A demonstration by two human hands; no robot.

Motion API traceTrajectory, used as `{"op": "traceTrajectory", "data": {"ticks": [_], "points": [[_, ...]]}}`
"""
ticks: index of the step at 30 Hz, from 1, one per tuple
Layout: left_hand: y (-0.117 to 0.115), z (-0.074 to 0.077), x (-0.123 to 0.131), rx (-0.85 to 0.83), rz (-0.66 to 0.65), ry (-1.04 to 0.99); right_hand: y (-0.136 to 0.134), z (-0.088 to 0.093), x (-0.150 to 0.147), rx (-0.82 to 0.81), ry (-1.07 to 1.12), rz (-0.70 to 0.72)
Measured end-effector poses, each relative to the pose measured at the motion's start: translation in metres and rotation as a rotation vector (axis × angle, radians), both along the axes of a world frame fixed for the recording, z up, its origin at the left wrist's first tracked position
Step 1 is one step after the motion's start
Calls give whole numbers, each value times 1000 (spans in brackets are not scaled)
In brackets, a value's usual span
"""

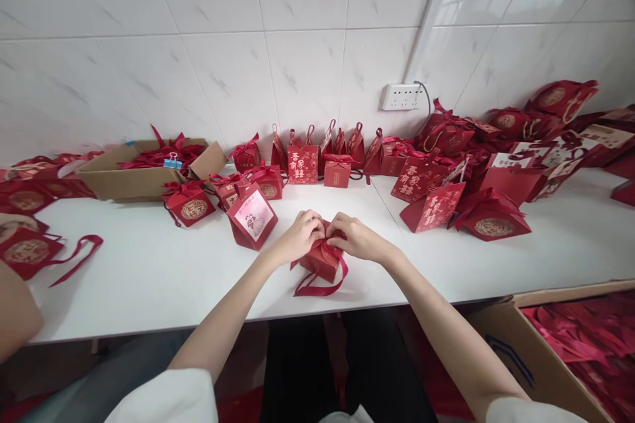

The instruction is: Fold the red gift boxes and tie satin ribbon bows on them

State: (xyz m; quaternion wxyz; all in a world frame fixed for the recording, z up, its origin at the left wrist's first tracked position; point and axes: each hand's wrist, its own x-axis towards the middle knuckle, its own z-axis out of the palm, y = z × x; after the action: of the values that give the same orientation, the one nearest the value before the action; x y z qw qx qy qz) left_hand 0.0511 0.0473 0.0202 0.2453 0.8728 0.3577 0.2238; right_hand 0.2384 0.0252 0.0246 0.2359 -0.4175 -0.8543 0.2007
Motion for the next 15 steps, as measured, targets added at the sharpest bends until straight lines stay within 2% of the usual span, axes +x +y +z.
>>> {"op": "traceTrajectory", "data": {"ticks": [6, 12, 15], "points": [[-9, -5, -5, -51, 94, -130, -2, 2, 8, 4, -6, 79], [-18, -7, -3, -119, 201, -186, -7, -2, -1, 63, 22, -13], [-22, -12, -1, -126, 217, -211, -8, -4, -5, 102, 11, 30]]}}
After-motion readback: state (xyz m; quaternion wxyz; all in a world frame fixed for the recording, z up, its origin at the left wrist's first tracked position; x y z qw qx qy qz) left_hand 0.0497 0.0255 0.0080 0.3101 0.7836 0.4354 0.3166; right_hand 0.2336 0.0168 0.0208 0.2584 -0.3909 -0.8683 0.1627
